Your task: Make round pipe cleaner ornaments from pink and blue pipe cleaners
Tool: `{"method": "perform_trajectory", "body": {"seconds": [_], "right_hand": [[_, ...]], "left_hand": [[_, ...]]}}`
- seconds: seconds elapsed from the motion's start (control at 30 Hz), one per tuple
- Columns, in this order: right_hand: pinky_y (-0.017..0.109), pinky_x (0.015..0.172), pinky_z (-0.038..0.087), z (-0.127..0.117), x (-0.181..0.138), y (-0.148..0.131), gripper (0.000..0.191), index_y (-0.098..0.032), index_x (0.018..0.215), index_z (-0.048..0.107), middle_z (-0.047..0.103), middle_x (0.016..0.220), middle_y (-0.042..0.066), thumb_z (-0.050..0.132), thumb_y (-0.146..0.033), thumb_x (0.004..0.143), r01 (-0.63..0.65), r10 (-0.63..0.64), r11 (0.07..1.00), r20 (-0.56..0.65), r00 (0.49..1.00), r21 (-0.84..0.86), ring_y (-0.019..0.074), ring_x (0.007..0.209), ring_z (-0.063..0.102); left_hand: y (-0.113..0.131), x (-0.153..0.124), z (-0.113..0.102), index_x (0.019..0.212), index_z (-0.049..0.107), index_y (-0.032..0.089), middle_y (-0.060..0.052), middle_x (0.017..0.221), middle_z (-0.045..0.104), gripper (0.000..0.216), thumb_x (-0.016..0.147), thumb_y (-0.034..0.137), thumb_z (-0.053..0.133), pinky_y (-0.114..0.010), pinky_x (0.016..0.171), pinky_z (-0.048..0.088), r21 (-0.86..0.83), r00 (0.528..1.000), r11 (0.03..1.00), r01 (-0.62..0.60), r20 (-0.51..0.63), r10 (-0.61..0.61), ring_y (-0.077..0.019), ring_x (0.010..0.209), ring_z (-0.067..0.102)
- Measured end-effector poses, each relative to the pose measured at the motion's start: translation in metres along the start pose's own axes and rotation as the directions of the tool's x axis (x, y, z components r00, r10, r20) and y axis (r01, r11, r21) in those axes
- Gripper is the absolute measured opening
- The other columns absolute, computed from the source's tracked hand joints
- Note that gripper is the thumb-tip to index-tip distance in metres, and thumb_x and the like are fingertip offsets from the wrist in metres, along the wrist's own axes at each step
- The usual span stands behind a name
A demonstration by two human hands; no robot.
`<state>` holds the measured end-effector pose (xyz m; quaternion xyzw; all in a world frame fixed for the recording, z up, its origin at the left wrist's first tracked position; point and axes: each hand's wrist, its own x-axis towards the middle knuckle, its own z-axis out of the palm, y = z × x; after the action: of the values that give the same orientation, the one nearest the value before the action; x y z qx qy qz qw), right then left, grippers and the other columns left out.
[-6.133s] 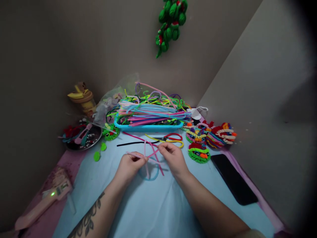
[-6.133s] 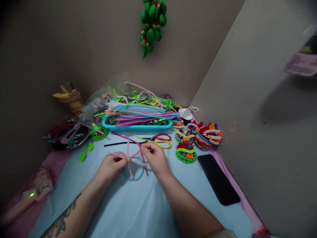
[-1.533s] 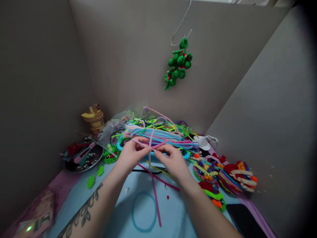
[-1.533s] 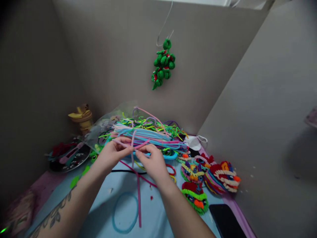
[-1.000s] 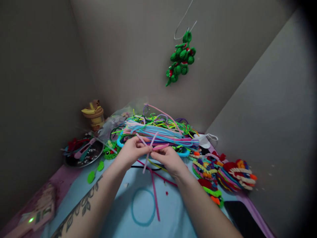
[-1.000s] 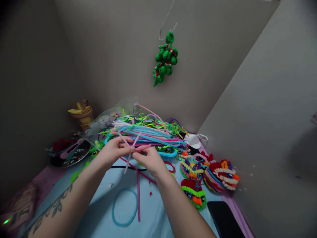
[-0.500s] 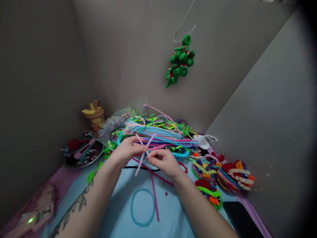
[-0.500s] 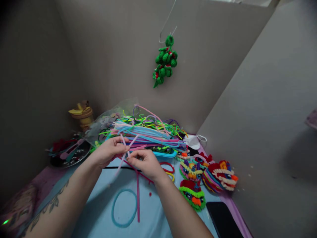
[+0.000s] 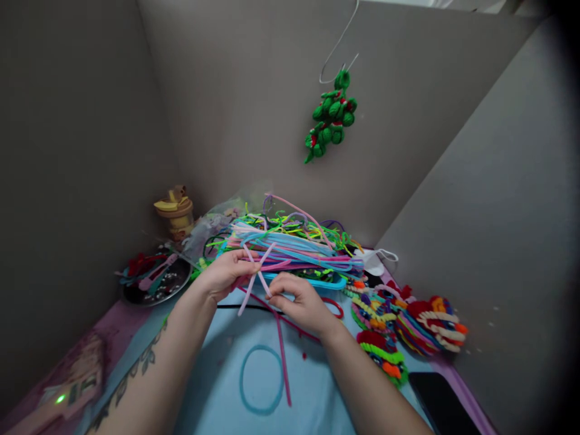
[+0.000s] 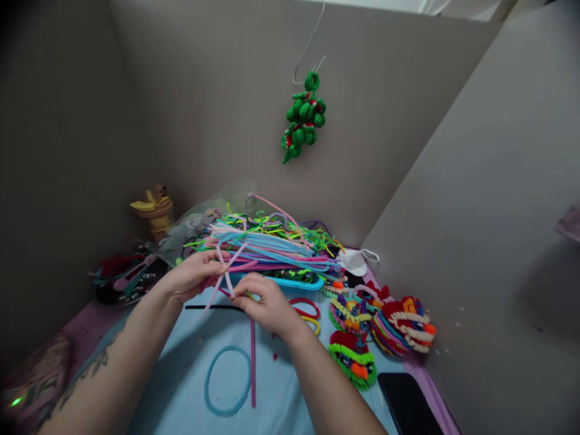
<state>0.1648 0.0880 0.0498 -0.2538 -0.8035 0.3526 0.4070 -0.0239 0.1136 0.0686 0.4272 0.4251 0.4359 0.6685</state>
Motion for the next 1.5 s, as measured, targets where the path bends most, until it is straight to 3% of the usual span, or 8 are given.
{"method": "perform_trajectory", "body": {"seconds": [0.43,0.67,0.9,0.97,1.1,1.17,1.27,1.5], "right_hand": [[0.024,0.074,0.043,-0.009,-0.001,0.015,0.011,-0.019,0.074,0.064,0.063,0.076,0.001,0.056,-0.017,0.079,-0.036,0.060,0.993,0.216,0.975,-0.110,0.0132,0.076,0.057],[0.027,0.072,0.045,-0.016,0.001,0.015,0.023,-0.019,0.099,0.060,0.064,0.094,0.005,0.048,-0.033,0.085,-0.284,0.292,0.956,-0.269,0.918,0.069,0.0160,0.083,0.058],[0.023,0.062,0.041,-0.001,0.003,-0.003,0.015,-0.017,0.069,0.067,0.063,0.068,0.000,0.058,-0.029,0.075,-0.338,0.335,0.939,-0.061,0.940,-0.062,0.0132,0.065,0.055],[0.022,0.057,0.039,0.004,0.004,0.002,0.019,-0.016,0.065,0.066,0.061,0.061,-0.001,0.057,-0.029,0.074,-0.392,0.391,0.920,-0.118,0.913,0.015,0.0117,0.059,0.053],[0.022,0.056,0.038,0.004,0.005,0.011,0.022,-0.015,0.067,0.066,0.061,0.060,0.000,0.059,-0.034,0.073,-0.421,0.458,0.889,-0.341,0.821,0.179,0.0119,0.057,0.051],[0.023,0.057,0.038,0.002,0.006,0.013,0.022,-0.015,0.069,0.066,0.061,0.061,0.000,0.059,-0.035,0.072,-0.401,0.459,0.888,-0.408,0.789,0.223,0.0124,0.059,0.050],[0.023,0.058,0.038,0.001,0.005,0.013,0.022,-0.015,0.070,0.066,0.061,0.063,0.000,0.060,-0.036,0.073,-0.370,0.450,0.892,-0.450,0.771,0.258,0.0126,0.060,0.051],[0.022,0.053,0.035,0.008,0.006,0.010,0.021,-0.015,0.064,0.063,0.056,0.056,-0.001,0.060,-0.034,0.071,-0.379,0.459,0.884,-0.352,0.815,0.275,0.0104,0.054,0.045]], "left_hand": [[0.010,-0.007,-0.013,0.090,0.055,0.014,0.002,0.060,0.059,0.040,0.057,0.025,0.076,-0.018,0.048,0.035,0.146,0.995,0.988,-0.044,-0.080,0.056,-0.0074,0.049,0.051],[0.015,-0.017,-0.005,0.096,0.052,0.015,0.005,0.054,0.057,0.045,0.059,0.031,0.073,-0.019,0.048,0.036,0.412,0.985,0.901,-0.138,-0.033,0.167,-0.0103,0.049,0.053],[0.005,-0.017,0.012,0.103,0.051,0.016,0.001,0.062,0.061,0.046,0.063,0.030,0.069,-0.026,0.055,0.045,0.594,0.973,0.771,-0.230,0.131,0.189,-0.0168,0.059,0.060],[0.007,-0.019,0.015,0.106,0.051,0.018,-0.003,0.077,0.064,0.047,0.064,0.030,0.068,-0.031,0.067,0.047,0.713,0.928,0.629,-0.311,0.085,0.362,-0.0201,0.075,0.061],[0.015,-0.026,0.019,0.096,0.056,0.020,-0.007,0.102,0.059,0.036,0.065,0.035,0.067,-0.038,0.086,0.041,0.897,0.693,0.335,-0.289,-0.045,0.719,-0.0243,0.100,0.053],[0.016,-0.026,0.022,0.085,0.056,0.019,-0.005,0.089,0.060,0.026,0.068,0.038,0.064,-0.035,0.080,0.043,0.885,0.699,0.388,-0.259,-0.106,0.707,-0.0220,0.088,0.057],[0.008,-0.019,0.028,0.080,0.053,0.018,-0.001,0.070,0.061,0.027,0.068,0.039,0.064,-0.029,0.068,0.045,0.708,0.830,0.651,-0.274,-0.168,0.532,-0.0174,0.069,0.059],[-0.015,-0.003,0.043,0.121,0.034,0.014,0.001,0.066,0.065,0.080,0.055,0.032,0.076,-0.027,0.064,0.047,0.222,0.930,0.939,-0.263,-0.203,0.308,-0.0168,0.065,0.063]]}}
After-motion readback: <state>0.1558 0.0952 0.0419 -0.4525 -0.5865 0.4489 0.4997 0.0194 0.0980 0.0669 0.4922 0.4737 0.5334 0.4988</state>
